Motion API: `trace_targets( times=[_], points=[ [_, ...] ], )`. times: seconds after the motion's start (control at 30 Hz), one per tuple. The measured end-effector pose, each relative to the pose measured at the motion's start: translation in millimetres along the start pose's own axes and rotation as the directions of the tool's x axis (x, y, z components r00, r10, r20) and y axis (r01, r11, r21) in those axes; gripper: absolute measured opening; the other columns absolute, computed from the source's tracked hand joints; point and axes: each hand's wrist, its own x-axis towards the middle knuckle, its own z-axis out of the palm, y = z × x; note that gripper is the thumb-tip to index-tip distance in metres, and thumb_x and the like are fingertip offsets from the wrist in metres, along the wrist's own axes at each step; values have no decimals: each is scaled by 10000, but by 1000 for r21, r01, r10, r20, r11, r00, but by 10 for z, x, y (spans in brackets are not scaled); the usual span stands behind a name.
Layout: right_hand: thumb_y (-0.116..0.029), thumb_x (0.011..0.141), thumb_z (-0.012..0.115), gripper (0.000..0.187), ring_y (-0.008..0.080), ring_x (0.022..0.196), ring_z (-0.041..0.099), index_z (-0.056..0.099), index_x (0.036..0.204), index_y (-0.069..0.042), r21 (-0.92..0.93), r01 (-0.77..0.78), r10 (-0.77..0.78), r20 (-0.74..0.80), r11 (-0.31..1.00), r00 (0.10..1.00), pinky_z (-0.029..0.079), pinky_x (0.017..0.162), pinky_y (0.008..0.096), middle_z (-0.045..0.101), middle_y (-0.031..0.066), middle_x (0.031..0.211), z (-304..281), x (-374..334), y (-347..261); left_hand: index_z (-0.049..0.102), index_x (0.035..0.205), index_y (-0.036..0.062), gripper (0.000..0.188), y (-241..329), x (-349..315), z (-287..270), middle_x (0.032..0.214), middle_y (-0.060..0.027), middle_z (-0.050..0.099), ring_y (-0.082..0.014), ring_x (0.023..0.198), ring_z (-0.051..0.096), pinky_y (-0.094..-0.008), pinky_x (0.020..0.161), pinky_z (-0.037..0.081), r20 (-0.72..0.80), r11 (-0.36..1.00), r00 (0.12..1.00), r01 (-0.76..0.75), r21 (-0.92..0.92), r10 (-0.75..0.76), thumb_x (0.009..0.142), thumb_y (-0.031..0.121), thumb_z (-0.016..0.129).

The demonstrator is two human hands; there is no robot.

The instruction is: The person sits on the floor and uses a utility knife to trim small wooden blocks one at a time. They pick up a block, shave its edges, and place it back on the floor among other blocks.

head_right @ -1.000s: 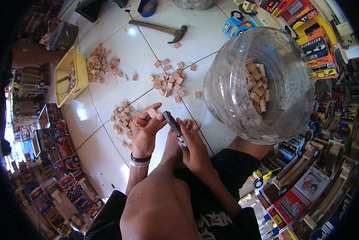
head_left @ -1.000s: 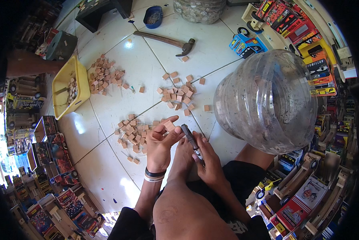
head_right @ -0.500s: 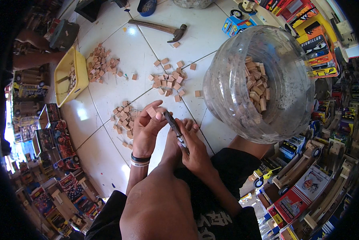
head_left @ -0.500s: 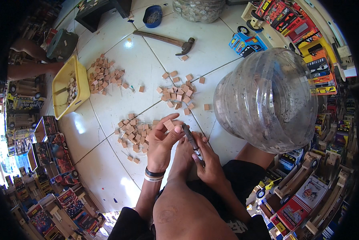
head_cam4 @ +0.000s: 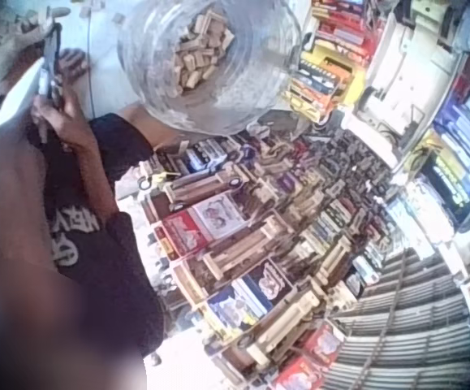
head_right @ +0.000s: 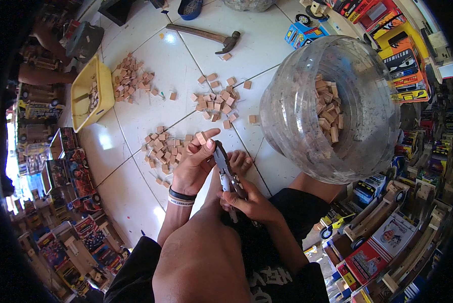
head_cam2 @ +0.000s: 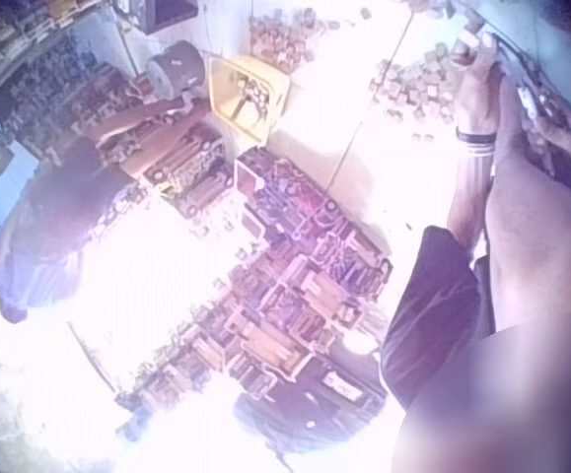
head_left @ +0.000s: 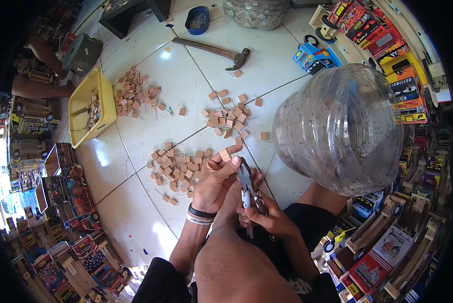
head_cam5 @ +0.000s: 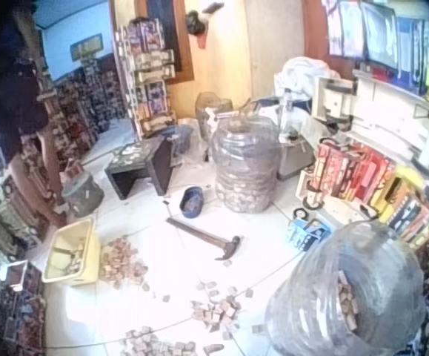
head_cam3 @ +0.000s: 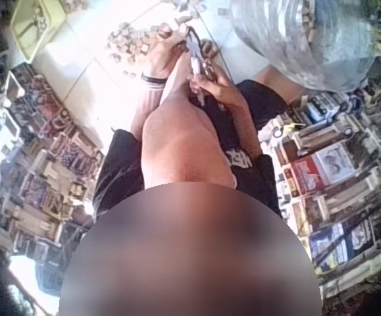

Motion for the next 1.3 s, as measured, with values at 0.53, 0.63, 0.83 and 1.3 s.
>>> trace_targets(
  times=[0.53, 0.63, 0.83, 1.3],
  points=[
    [-59, 1074, 583, 710, 211, 1132, 699, 218, 1683, -66, -203, -161, 106, -258, 966, 960, 513, 1070, 388, 654, 145, 1280, -100, -88, -219, 714, 1161, 10, 174, -68, 89, -143, 1051, -55, 735, -172, 1004, 723, -355, 957, 589, -15, 914, 964, -248, 320, 267, 1037, 132, 710],
    [-50, 1075, 570, 661, 228, 1154, 706, 261, 1659, -62, -22, -147, 140, -192, 989, 971, 518, 1063, 393, 669, 145, 1269, -12, -107, -283, 714, 1160, 7, 172, -133, 67, -121, 1061, -58, 732, -182, 1005, 727, -361, 969, 588, 8, 902, 966, -245, 355, 259, 1020, 106, 725],
    [-60, 1075, 569, 548, 232, 1162, 708, 369, 1585, -52, 11, -160, 159, -199, 987, 967, 514, 1074, 397, 675, 149, 1282, 30, -63, -246, 716, 1161, -2, 180, -175, 25, -104, 1067, -53, 723, -159, 974, 722, -319, 909, 603, -3, 897, 971, -219, 384, 238, 999, 73, 742],
    [-158, 1064, 647, 249, 149, 898, 676, 620, 1270, -21, -88, -168, 144, -229, 982, 963, 557, 801, 320, 670, 55, 943, -17, -3, -6, 705, 1151, -23, 155, -175, 7, -186, 1102, -77, 721, -167, 1026, 712, -320, 929, 600, 99, 816, 925, -371, 443, 367, 1003, 19, 718]
  ],
)
